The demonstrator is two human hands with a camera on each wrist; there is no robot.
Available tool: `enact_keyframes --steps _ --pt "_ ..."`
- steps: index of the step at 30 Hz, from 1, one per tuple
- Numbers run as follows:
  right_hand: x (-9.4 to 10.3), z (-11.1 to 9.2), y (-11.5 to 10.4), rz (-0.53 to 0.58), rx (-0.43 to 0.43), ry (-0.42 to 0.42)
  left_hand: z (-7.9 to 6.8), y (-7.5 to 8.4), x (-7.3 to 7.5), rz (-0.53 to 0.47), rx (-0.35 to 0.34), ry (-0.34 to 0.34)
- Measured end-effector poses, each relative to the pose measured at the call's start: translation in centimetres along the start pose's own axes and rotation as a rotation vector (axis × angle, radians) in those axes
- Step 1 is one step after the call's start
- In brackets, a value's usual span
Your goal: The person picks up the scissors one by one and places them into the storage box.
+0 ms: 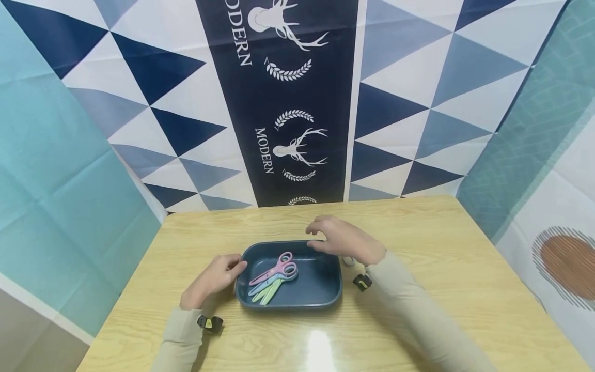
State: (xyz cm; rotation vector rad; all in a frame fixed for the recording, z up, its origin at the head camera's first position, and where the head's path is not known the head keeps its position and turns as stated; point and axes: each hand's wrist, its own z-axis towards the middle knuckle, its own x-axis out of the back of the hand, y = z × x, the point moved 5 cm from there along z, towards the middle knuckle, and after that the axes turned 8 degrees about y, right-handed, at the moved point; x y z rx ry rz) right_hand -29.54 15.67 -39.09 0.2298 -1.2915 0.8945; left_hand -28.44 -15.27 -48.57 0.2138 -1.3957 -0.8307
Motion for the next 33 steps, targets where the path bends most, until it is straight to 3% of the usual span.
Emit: enact_keyframes --steps 11,33 --pt "1.2 -2.2 1.6 -0.032 -0.062 0.065 0.1 0.1 -0.2 -0.010 -0.028 -0.013" --pt "2.1 -5.8 4.1 0.007 -0.181 0.160 -0.1 0.1 -0.1 -0.029 0.009 -0.010"
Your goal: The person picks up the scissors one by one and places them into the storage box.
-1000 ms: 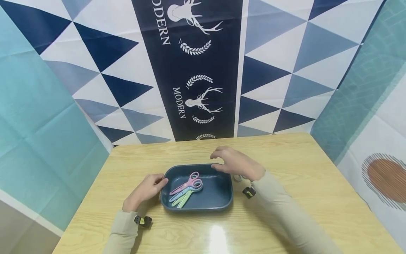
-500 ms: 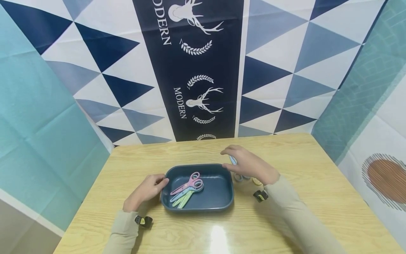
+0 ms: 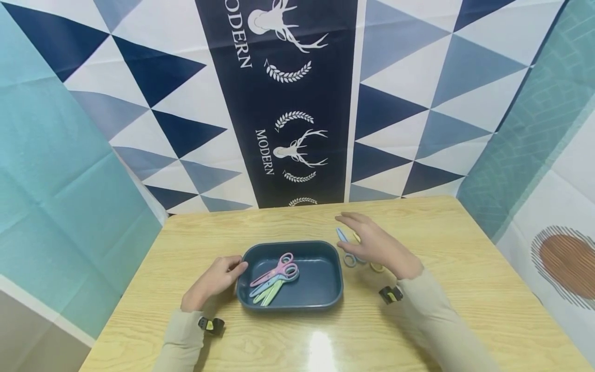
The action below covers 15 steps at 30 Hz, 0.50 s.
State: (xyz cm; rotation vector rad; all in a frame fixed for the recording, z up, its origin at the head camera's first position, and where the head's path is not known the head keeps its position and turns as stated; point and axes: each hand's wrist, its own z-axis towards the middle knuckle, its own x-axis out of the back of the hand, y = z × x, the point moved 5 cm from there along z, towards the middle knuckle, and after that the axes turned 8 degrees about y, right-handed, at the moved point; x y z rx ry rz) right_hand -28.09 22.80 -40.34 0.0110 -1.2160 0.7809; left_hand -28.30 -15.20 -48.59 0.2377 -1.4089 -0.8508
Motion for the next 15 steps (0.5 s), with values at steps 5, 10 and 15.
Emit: enact_keyframes --steps 5,10,15 --pt "0.1 -0.4 0.5 -0.010 -0.040 0.002 0.0 0.0 0.0 0.005 0.000 0.005" --pt "0.0 -0.8 0.9 0.002 -0.062 0.004 0.0 0.3 0.1 0.011 -0.015 0.009" --pt "-0.2 -1.4 1.3 0.013 -0.071 0.007 0.0 0.3 0.1 0.014 -0.018 0.000"
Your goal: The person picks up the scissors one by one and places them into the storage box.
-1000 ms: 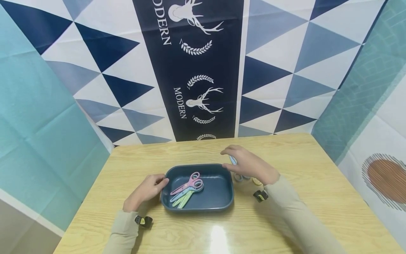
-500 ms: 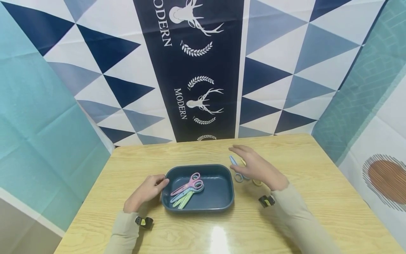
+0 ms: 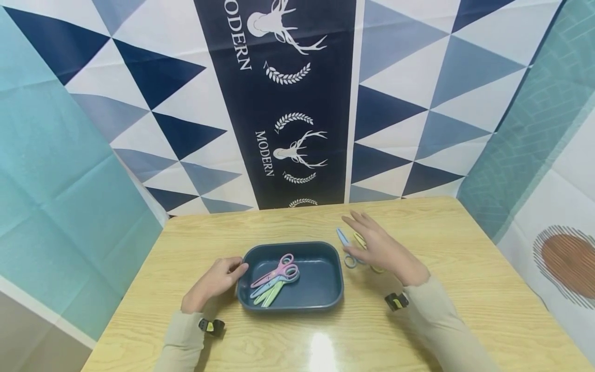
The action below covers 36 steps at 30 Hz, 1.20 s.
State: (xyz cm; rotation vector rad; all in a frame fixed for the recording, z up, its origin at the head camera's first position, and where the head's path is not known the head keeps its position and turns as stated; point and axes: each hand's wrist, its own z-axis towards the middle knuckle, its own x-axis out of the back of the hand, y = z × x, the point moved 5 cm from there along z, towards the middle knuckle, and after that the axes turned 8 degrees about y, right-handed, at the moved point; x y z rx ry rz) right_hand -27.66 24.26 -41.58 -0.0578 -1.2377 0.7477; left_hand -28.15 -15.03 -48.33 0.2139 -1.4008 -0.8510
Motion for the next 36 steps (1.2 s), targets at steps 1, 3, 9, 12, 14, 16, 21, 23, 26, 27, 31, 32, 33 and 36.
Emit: enact_keyframes --steps 1,3,9,12,14,16,21,23,26,27,31,32,33,36 --pt "-0.1 -0.1 0.1 0.004 -0.001 -0.003 0.0 0.0 0.0 -0.001 0.002 -0.002" --pt "-0.1 -0.3 0.4 0.005 -0.003 -0.001 0.0 -0.1 -0.1 -0.001 0.007 -0.002" --pt "-0.1 -0.7 0.9 0.004 -0.012 0.012 0.0 -0.1 -0.2 -0.010 0.001 0.002" --pt "-0.1 -0.8 1.2 -0.004 -0.022 0.025 0.0 0.0 -0.1 -0.017 -0.001 0.004" --pt "-0.2 -1.0 1.5 -0.010 -0.037 0.026 0.0 -0.1 -0.2 -0.018 0.006 0.004" --pt "-0.2 -1.2 1.9 -0.012 -0.056 0.022 0.0 -0.2 -0.2 -0.018 0.012 0.005" --pt "-0.3 -1.7 2.8 -0.008 -0.084 0.016 0.1 -0.3 -0.2 -0.017 0.025 0.006" --pt "-0.4 -1.8 3.0 -0.013 -0.087 0.018 0.1 -0.2 -0.2 -0.020 0.028 0.001" --pt "-0.4 -2.0 3.3 -0.027 -0.085 0.019 0.1 -0.1 -0.2 -0.016 0.024 -0.004" --pt "-0.4 -2.1 3.4 -0.032 -0.088 0.017 0.1 -0.1 -0.2 -0.018 0.023 -0.005" --pt "-0.6 -2.4 3.9 -0.028 -0.106 0.008 0.2 -0.2 -0.2 -0.023 0.017 -0.004" --pt "-0.7 -2.5 4.0 -0.024 -0.111 0.007 0.2 -0.2 -0.2 -0.026 0.018 -0.005" --pt "-0.7 -2.6 4.1 -0.022 -0.112 0.007 0.2 -0.3 -0.2 -0.030 0.021 -0.006" --pt "-0.9 -2.8 4.4 -0.019 -0.117 0.004 0.2 -0.4 -0.2 -0.033 0.024 -0.007"
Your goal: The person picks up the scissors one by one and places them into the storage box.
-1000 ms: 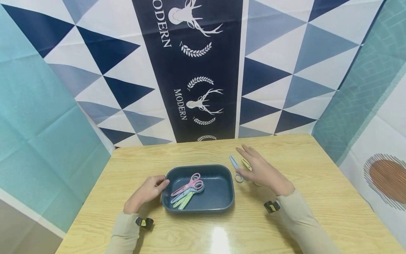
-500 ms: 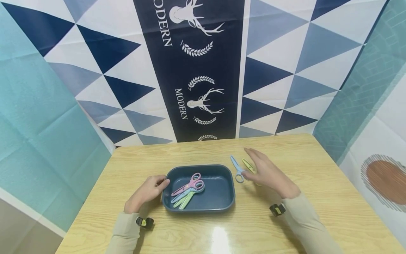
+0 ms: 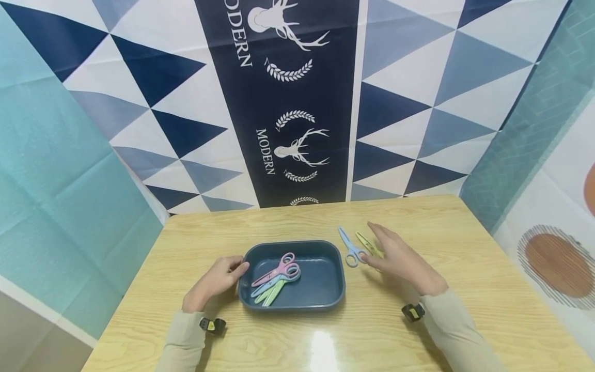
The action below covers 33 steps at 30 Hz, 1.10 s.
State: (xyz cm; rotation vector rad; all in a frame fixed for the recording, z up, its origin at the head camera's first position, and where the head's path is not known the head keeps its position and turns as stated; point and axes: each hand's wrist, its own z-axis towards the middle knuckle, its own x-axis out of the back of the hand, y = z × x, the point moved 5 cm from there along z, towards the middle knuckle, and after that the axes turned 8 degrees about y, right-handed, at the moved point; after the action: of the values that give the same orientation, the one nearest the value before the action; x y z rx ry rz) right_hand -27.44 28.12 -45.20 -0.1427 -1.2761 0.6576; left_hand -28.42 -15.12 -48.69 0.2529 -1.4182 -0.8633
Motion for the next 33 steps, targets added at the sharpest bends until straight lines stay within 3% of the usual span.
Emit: enact_keyframes --steps 19,33 --pt "0.2 -1.7 2.1 -0.042 -0.087 -0.048 -0.2 -0.1 0.0 -0.014 0.028 -0.008" --pt "-0.1 -2.7 2.2 -0.093 -0.040 0.001 -0.1 -0.1 0.0 -0.005 0.022 -0.013"
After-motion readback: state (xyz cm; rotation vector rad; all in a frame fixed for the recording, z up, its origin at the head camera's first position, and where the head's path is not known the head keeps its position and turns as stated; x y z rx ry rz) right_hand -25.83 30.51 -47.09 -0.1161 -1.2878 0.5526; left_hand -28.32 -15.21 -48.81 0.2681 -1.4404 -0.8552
